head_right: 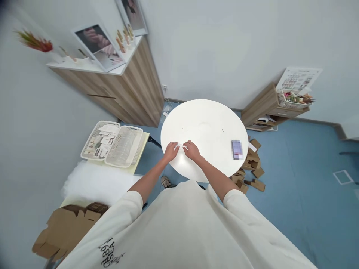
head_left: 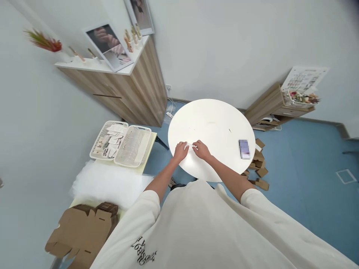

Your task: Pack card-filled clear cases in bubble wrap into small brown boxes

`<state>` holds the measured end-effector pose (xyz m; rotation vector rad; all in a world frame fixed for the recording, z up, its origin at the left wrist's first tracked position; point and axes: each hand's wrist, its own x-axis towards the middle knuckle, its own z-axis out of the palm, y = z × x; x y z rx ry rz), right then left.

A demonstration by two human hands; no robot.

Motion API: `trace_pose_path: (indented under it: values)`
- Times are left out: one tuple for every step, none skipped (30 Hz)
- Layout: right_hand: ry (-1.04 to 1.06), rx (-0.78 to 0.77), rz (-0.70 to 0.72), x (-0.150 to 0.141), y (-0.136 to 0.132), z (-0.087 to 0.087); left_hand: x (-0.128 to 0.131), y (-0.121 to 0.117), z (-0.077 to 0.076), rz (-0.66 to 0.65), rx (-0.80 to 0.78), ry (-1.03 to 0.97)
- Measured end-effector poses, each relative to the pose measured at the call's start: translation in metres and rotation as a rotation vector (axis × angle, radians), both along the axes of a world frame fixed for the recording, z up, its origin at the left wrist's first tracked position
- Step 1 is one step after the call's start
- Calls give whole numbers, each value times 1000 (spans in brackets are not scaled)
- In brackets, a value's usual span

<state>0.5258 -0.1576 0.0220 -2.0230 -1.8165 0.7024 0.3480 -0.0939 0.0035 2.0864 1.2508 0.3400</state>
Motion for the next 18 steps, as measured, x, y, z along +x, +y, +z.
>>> trace_pose_path:
  values:
    - [23, -15, -23, 14, -8, -4, 14, -5, -4, -18, -25, -5]
    - [43, -27, -44, 28, -16, -8, 28, -10, -9, -37, -51, -9]
    - [60, -36, -63, 41, -24, -13, 41, -16, -13, -54, -77, -11]
    - [76, -43, -80, 53, -32, -18, 53, -22, -17, -70, -102, -13]
    - [91, -51, -97, 63, -40, -22, 64, -28, -21, -81, -126, -15]
    - [104, -60, -114, 73, -48, -27, 75, -34, -25, -88, -148, -19]
    - [115, -68, -131, 82, -55, -31, 85, -39, -29, -93, -166, -23]
    - [125, -77, -149, 89, -62, -35, 93, -45, -32, -94, -183, -28]
    - [133, -86, -165, 95, -69, -39, 102, -50, -36, -92, -200, -31]
    - [140, -93, -182, 101, -75, -43, 109, -55, -40, -88, -220, -30]
    - [145, -100, -198, 105, -81, -46, 115, -59, -43, -83, -244, -26]
    - [150, -108, -214, 109, -85, -50, 120, -62, -47, -80, -270, -21]
    - [154, -118, -229, 113, -90, -53, 125, -65, -49, -82, -297, -14]
    - [157, -129, -245, 116, -93, -56, 129, -68, -52, -87, -319, -9]
    - [157, -140, -261, 119, -96, -60, 132, -69, -53, -97, -334, -6]
    - [154, -151, -275, 122, -99, -63, 135, -71, -54, -114, -337, -6]
    - [152, -159, -287, 124, -101, -66, 138, -72, -55, -139, -329, -7]
    - [150, -162, -299, 126, -103, -69, 140, -73, -54, -173, -306, -2]
